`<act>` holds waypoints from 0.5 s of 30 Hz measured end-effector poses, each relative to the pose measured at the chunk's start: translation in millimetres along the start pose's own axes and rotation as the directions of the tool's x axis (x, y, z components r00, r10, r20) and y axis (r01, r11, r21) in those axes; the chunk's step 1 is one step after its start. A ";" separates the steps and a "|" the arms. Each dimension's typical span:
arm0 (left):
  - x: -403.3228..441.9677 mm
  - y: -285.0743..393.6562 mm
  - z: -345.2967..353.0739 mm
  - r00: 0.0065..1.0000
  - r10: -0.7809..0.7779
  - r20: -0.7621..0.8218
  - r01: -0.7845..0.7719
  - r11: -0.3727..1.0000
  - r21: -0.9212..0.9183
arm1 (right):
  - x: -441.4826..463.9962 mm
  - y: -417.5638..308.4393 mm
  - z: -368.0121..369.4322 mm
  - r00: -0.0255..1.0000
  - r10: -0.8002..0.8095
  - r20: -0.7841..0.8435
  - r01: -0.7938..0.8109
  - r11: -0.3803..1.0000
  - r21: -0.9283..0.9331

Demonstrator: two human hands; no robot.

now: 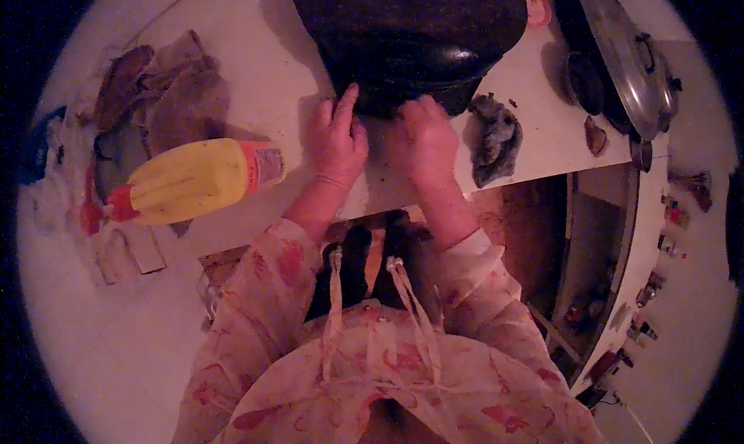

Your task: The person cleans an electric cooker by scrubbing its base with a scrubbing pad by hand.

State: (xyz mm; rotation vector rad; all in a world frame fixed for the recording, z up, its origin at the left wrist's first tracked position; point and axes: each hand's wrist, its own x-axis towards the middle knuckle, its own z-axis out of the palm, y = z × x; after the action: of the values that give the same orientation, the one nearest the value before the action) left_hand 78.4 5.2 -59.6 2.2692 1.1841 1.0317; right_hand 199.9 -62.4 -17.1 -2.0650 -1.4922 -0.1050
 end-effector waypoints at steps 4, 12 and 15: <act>-0.3 -3.1 6.7 1.000 0.023 0.007 -0.023 0.999 0.030 | -2.2 23.3 -6.3 0.994 0.088 -0.059 -0.090 0.996 -0.029; 1.4 -0.8 5.3 1.000 0.015 -0.019 -0.015 1.000 0.004 | -2.4 11.2 12.9 1.000 0.007 0.023 -0.006 0.999 -0.036; 1.4 0.9 5.9 1.000 -0.005 -0.008 0.005 1.000 0.002 | -1.8 26.5 1.3 0.998 0.021 -0.057 -0.026 0.996 -0.084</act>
State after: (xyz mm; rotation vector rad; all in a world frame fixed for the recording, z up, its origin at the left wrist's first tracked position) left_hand 83.9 5.8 -62.3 2.2649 1.1938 1.0386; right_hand 222.5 -68.7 -29.7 -2.1281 -1.4522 -0.2186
